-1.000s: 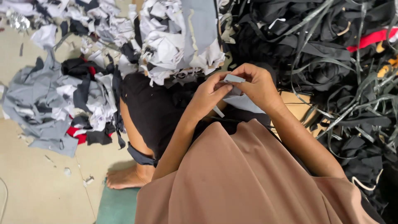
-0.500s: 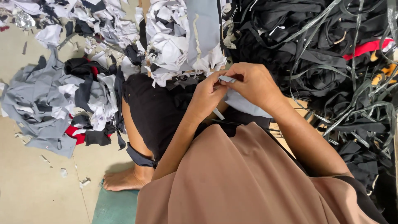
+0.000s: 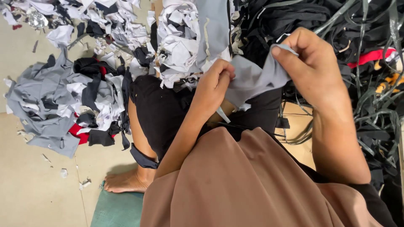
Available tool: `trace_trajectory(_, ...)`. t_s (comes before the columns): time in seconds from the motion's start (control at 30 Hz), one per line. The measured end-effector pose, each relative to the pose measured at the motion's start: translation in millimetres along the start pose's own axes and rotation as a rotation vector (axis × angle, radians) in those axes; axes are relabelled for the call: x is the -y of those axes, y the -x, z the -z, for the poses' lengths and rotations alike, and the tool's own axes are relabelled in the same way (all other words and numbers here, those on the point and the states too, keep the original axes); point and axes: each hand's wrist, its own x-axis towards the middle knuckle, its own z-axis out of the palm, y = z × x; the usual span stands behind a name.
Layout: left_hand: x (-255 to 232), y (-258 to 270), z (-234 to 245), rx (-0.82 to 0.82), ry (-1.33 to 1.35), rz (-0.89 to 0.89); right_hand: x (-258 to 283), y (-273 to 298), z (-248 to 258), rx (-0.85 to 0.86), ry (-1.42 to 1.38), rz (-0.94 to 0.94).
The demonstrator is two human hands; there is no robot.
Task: Sorting through a pile of fabric scraps and cardboard pieces on the floor
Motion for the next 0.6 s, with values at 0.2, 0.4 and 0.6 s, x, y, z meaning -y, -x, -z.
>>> trace_trajectory(0.2, 2.8, 10.9, -2.8, 0.132, 0.043, -0.033, -8.5, -3.1, -27.2, -0.154, 0.270, 0.137)
trace_trajectory(0.4, 30.5, 8.3, -6.2, 0.032, -0.127, -0.071, -3.8, -1.8, -35.0, 0.049, 0.123, 0.161)
trace_trajectory(0.6, 26.3, 12.5, 7.4, -0.008, -0.021, 0.073, -0.5, -9.6, 20.6, 0.101, 0.051, 0.069)
